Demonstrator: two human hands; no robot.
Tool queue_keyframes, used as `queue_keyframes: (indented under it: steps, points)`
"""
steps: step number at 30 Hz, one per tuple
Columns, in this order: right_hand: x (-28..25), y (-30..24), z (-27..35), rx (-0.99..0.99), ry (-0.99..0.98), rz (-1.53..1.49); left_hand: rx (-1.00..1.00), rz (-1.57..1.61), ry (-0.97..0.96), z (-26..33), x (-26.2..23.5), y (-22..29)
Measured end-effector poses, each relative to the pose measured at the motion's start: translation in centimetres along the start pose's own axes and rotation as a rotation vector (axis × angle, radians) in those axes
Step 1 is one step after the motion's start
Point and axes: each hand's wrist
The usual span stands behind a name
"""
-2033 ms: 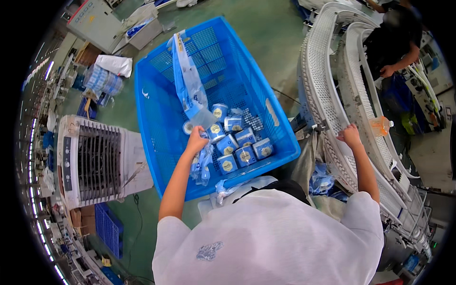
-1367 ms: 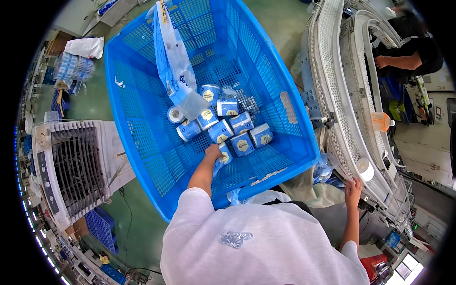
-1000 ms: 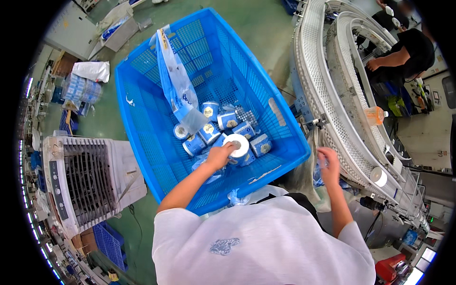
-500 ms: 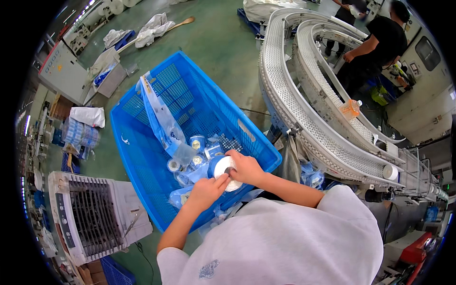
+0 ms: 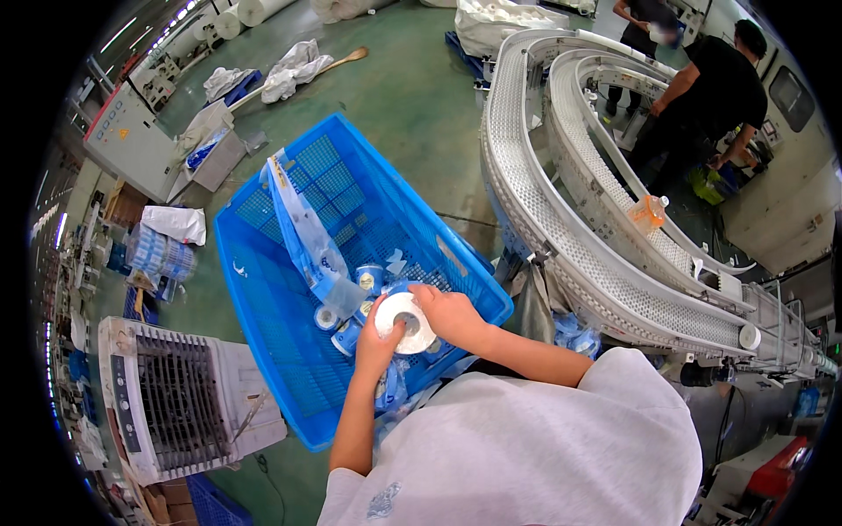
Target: The person picks up toilet paper rolls from a blue crate, places some on a curved conveyor belt, and wraps others into a plastic bag.
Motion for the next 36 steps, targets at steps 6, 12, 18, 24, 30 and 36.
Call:
queue_keyframes:
  steps: [6, 12, 18, 24, 30, 36]
  points:
    - [-1.6, 6.7, -3.5, 0.173, 0.147, -0.185, -0.075, 0.354, -0.055, 1.2, -2.1, 1.0]
    - [-2.6, 14.0, -2.3, 0.42, 0.101, 0.034, 0.004, 0.394, 0.158, 1.3, -1.7, 1.3]
    - [-8.5, 10.4, -1.1, 0.089, 0.429, -0.321, 0.053, 0.399, 0.152, 1.4, -1.3, 0.6]
    - [-12.3, 4.2, 1.4, -0.214, 0.531, -0.359, 0.135, 0.386, 0.056, 1.3, -1.7, 2.3]
    - [-7.6, 2.1, 0.6, 0.172, -0.051, -0.765, 0.106, 0.2, -0.151, 0.8, 0.4, 6.1]
    - [-5.4, 3.9, -0.2, 0.509, -0.282, -1.176, 0.154, 0.468, -0.409, 1.4, -0.2, 6.4]
Point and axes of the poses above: each hand's wrist, its own z-axis away from the middle knuckle, its own x-axis out of the palm, y = z × x, and after that the axes turned 11 degrees about x, right-handed
